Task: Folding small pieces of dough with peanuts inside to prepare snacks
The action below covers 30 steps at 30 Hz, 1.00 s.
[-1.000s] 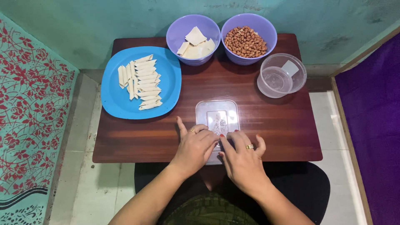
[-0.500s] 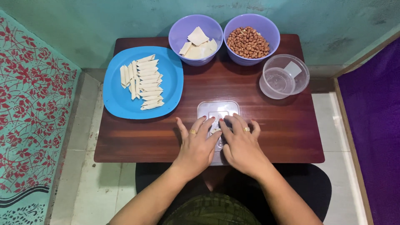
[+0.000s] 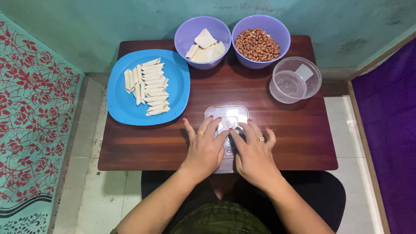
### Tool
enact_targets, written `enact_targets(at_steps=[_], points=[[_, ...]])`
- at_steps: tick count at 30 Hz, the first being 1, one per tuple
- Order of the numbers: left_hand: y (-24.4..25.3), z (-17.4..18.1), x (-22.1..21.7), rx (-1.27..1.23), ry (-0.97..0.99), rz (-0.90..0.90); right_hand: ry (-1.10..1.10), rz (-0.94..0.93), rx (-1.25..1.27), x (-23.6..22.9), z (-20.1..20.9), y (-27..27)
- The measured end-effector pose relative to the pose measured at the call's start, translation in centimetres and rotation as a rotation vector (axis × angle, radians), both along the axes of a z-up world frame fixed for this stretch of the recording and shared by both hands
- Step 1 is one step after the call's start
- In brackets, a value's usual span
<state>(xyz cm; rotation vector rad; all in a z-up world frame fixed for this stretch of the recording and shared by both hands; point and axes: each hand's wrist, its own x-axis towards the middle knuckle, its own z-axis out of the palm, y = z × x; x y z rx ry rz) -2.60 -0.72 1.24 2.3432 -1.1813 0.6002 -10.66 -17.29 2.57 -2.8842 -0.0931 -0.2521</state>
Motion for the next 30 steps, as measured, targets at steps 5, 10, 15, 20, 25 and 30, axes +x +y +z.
enact_targets(at_steps=[5, 10, 15, 20, 25, 30], points=[[-0.5, -0.3, 0.3, -0.018, -0.030, 0.015, 0.007, -0.004, 0.067, 1.4, -0.5, -0.6], [-1.5, -1.4, 2.2, 0.006, -0.051, -0.015, 0.022, 0.033, 0.223, 1.7, -1.6, -2.3], [-2.4, -0.7, 3.8, 0.007, -0.052, -0.051, -0.042, -0.040, 0.237, 0.4, -2.7, -4.3], [-2.7, 0.6, 4.9, 0.079, 0.017, -0.064, -0.065, -0.054, 0.248, 0.1, -1.2, -3.2], [-3.2, 1.1, 5.4, 0.102, 0.052, -0.056, 0.018, -0.008, 0.193, 0.3, 0.3, -2.0], [-1.0, 3.2, 6.0, 0.098, 0.138, -0.068, 0.001, -0.006, 0.189, 0.4, -0.2, -2.2]])
